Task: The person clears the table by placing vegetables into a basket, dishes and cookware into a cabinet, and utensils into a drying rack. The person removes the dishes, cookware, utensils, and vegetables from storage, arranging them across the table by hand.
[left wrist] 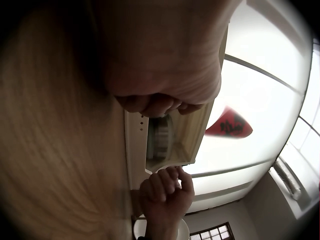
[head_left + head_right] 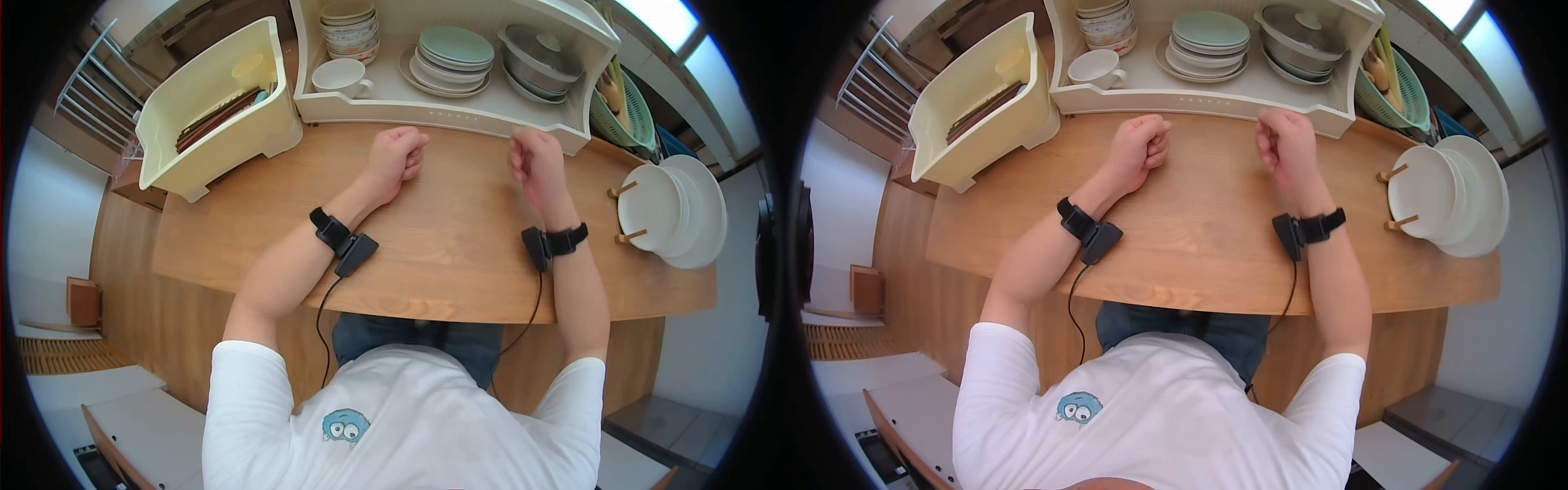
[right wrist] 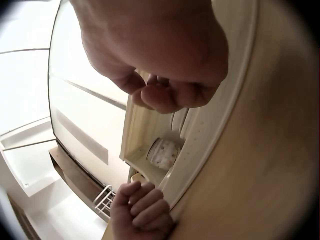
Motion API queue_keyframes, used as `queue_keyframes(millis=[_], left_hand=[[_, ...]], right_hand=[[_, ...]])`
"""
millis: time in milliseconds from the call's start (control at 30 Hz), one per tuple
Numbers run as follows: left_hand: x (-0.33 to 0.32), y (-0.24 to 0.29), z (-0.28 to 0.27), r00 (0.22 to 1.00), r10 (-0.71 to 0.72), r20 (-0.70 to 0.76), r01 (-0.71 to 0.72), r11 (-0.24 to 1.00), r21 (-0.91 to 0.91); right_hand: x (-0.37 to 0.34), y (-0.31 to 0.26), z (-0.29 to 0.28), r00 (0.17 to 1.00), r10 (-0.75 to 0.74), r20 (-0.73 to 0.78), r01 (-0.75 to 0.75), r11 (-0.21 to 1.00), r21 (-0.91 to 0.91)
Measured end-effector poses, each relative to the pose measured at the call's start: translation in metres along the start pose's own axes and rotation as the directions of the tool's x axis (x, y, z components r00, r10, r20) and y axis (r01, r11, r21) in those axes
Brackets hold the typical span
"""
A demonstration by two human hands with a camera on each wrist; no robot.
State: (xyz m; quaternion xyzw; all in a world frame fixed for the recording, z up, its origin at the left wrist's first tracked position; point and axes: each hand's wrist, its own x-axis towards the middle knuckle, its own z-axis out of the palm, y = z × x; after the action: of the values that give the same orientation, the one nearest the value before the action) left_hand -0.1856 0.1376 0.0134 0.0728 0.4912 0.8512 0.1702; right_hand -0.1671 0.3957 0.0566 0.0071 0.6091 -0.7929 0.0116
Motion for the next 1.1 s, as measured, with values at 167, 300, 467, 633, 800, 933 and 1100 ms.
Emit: queue_keyframes(millis=[167,300,467,633,800,933,1100], left_hand=[[0.0,0.0,-0.004,0.999,0.01,0.03,-0.01,1.0,-0.014],[-0.001,0.0,0.0,0.999,0.037,0.001,-0.037,0.999,-0.015],[0.0,0.0,0.004,0.999,0.053,-0.009,-0.053,0.999,-0.005],[0.001,0.001,0.004,0.996,0.089,-0.023,-0.088,0.996,0.018],[0.001,0.002,0.005,0.995,0.089,-0.041,-0.088,0.996,0.022],[0.003,0.003,0.005,0.995,0.085,-0.057,-0.084,0.996,0.017],[0.006,0.0,0.0,0.997,0.078,-0.03,-0.077,0.997,0.02]], right_hand=[[0.073,-0.036,0.029,0.991,0.036,-0.131,-0.058,0.984,-0.169],[0.125,-0.036,0.039,0.989,0.044,-0.145,-0.075,0.972,-0.221],[0.15,-0.025,0.052,0.952,0.089,-0.292,-0.165,0.955,-0.248],[0.157,-0.028,0.052,0.945,0.097,-0.313,-0.186,0.945,-0.268],[0.152,-0.037,0.055,0.933,0.112,-0.342,-0.215,0.936,-0.279],[0.152,-0.042,0.048,0.939,0.147,-0.311,-0.249,0.915,-0.319],[0.145,-0.045,0.045,0.942,0.177,-0.287,-0.251,0.936,-0.247]])
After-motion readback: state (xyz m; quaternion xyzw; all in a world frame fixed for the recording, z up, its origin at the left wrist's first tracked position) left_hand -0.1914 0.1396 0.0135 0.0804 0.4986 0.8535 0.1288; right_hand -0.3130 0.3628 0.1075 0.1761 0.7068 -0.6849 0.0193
